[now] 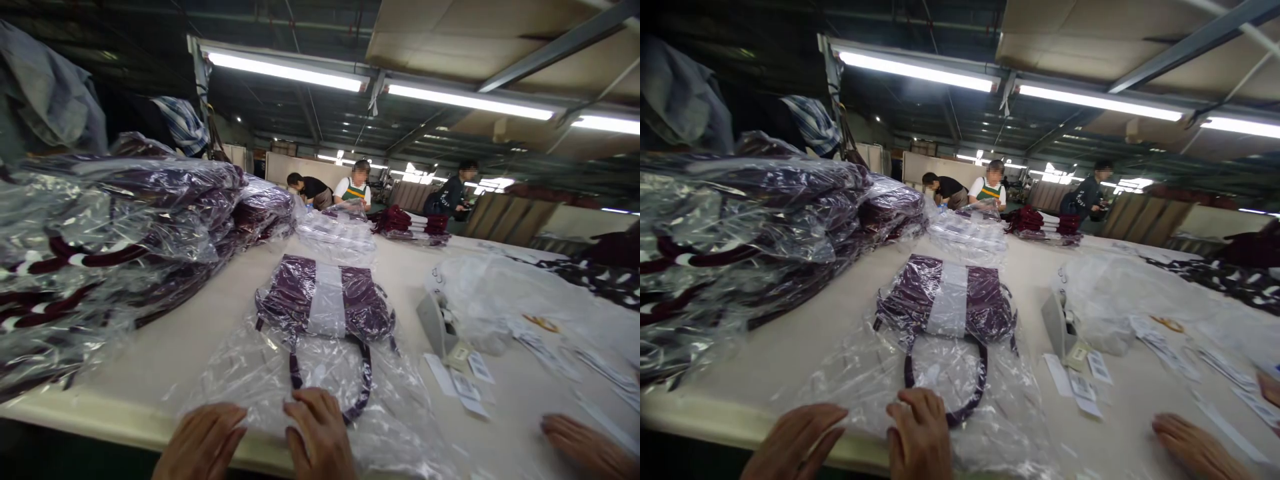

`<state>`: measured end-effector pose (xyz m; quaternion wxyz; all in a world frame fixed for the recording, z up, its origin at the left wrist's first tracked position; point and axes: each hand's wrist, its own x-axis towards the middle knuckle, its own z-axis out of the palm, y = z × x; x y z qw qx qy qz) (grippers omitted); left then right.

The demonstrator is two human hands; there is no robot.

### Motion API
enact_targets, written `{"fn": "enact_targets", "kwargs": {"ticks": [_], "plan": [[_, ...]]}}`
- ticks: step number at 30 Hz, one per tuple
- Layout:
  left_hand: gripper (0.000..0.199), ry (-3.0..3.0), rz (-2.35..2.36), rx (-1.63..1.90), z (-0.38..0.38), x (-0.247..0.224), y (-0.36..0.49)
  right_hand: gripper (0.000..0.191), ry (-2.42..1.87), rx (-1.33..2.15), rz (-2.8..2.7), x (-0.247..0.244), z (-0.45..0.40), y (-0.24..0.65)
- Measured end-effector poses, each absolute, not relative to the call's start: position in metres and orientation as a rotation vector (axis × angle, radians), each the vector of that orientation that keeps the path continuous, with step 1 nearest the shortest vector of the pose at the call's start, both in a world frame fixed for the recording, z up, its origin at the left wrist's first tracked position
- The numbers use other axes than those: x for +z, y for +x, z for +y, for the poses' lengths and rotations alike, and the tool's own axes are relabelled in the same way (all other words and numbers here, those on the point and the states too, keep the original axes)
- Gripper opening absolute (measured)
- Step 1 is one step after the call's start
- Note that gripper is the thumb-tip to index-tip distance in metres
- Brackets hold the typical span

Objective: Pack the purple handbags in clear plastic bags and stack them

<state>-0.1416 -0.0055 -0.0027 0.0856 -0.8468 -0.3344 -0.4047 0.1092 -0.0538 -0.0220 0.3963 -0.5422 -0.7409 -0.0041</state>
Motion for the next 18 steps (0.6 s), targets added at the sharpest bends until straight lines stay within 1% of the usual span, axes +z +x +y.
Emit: {"fn": "enact_targets", "kwargs": {"ticks": [2,4,5,6,9,11,13,18], "plan": [[0.021,-2.731,-0.886,-1.206,-0.015,0.001,-0.106,0.052,-1.471,-0.085,-1.912,-0.019,-0.061,0.132],[0.022,-2.910,-0.743,-1.157,-0.024,-0.001,-0.073,0.060,-1.585,-0.105,-1.966,-0.018,-0.067,0.149],[0.023,-2.974,-0.679,-1.123,-0.028,-0.005,-0.059,0.058,-1.652,-0.092,-1.978,-0.018,-0.069,0.156],[0.023,-3.019,-0.636,-1.091,-0.030,-0.009,-0.048,0.053,-1.729,-0.072,-1.977,-0.018,-0.071,0.161],[0.027,-3.075,-0.617,-1.046,-0.029,-0.025,-0.028,0.028,-1.918,-0.028,-1.954,-0.015,-0.072,0.174],[0.030,-3.061,-0.636,-1.067,-0.027,-0.033,-0.022,0.016,-1.954,-0.044,-1.938,-0.010,-0.072,0.180],[0.028,-3.042,-0.652,-1.072,-0.025,-0.036,-0.021,0.014,-1.933,-0.068,-1.935,-0.002,-0.071,0.184],[0.017,-3.000,-0.719,-0.996,-0.032,-0.034,-0.020,0.016,-1.857,-0.065,-1.837,0.024,-0.066,0.190]]}}
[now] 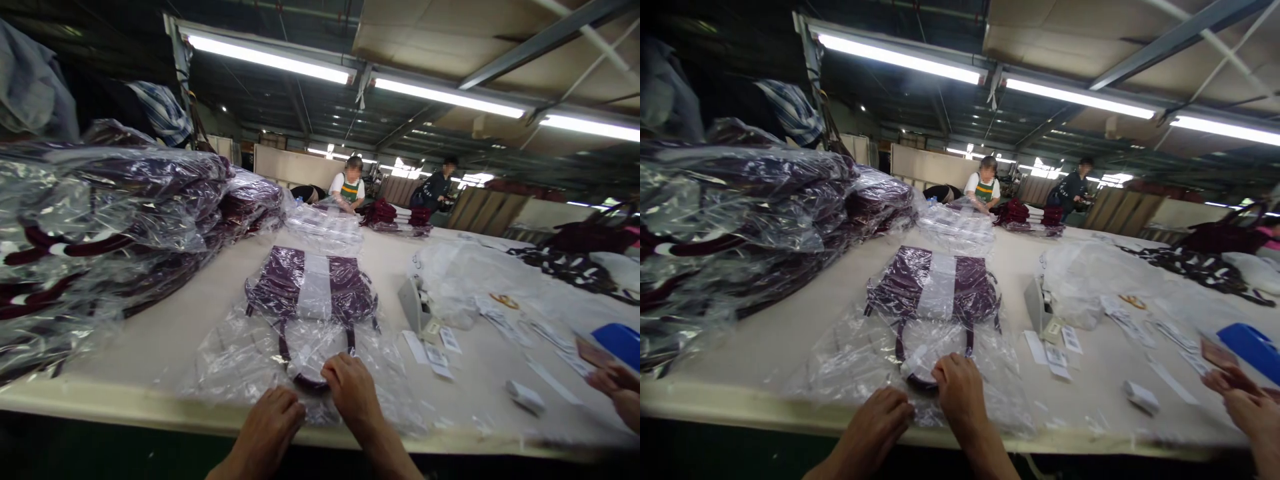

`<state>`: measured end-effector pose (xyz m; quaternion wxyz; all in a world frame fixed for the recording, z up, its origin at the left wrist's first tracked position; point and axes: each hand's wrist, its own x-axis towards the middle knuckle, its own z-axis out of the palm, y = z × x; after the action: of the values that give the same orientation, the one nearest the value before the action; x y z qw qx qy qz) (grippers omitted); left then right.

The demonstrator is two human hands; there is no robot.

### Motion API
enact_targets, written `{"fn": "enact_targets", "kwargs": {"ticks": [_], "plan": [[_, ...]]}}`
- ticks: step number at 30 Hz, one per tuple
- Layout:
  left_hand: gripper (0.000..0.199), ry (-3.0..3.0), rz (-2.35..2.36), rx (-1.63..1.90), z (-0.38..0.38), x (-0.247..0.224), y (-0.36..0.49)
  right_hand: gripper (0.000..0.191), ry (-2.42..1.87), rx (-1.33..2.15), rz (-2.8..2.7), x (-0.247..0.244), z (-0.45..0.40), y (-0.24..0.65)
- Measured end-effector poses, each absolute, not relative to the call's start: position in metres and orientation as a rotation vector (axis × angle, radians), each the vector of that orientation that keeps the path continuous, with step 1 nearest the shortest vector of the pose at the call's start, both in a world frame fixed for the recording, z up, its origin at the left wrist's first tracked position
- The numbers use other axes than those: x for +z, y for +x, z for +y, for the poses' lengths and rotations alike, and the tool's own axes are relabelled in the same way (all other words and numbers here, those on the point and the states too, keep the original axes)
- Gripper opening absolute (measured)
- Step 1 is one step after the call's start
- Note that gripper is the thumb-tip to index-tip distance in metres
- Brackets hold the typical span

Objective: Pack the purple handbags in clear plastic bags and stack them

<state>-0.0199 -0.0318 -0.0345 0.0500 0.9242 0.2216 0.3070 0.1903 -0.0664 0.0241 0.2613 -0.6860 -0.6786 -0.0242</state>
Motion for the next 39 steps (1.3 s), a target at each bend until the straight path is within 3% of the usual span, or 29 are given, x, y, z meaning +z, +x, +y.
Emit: {"fn": "enact_targets", "kwargs": {"ticks": [3,8,12,16,20,24,28,30,35,39], "plan": [[0.020,2.831,0.641,0.886,-0.038,-0.034,-0.013,0.016,-1.808,-0.014,-1.799,0.043,-0.065,0.193],[0.048,2.912,0.713,1.006,-0.027,-0.036,-0.001,0.005,-1.861,0.092,-1.894,0.053,-0.076,0.199],[0.041,2.847,0.829,0.979,-0.014,-0.034,-0.005,0.034,-1.955,0.135,-1.972,0.034,-0.090,0.209],[0.025,2.756,0.829,1.019,-0.013,-0.033,-0.009,0.023,-2.037,0.071,-1.944,0.014,-0.093,0.220],[0.044,2.803,1.056,1.055,-0.008,-0.037,-0.007,0.018,-2.022,0.051,-1.907,0.009,-0.093,0.230],[0.037,2.830,1.136,0.913,0.004,-0.030,-0.010,0.012,-1.747,0.089,-1.881,0.022,-0.107,0.221],[0.018,2.830,0.907,0.837,0.017,-0.006,-0.019,0.020,-1.455,0.465,-1.996,0.032,-0.121,0.186],[0.021,2.830,0.855,0.863,0.021,0.009,-0.023,0.025,-1.407,0.579,-2.069,0.027,-0.120,0.168],[0.023,2.838,0.927,1.169,0.021,0.048,-0.025,0.049,-1.409,0.449,-2.089,0.005,-0.089,0.138],[0.025,2.800,1.023,1.293,0.007,0.069,-0.012,0.042,-1.520,0.227,-1.973,-0.007,-0.050,0.135]]}}
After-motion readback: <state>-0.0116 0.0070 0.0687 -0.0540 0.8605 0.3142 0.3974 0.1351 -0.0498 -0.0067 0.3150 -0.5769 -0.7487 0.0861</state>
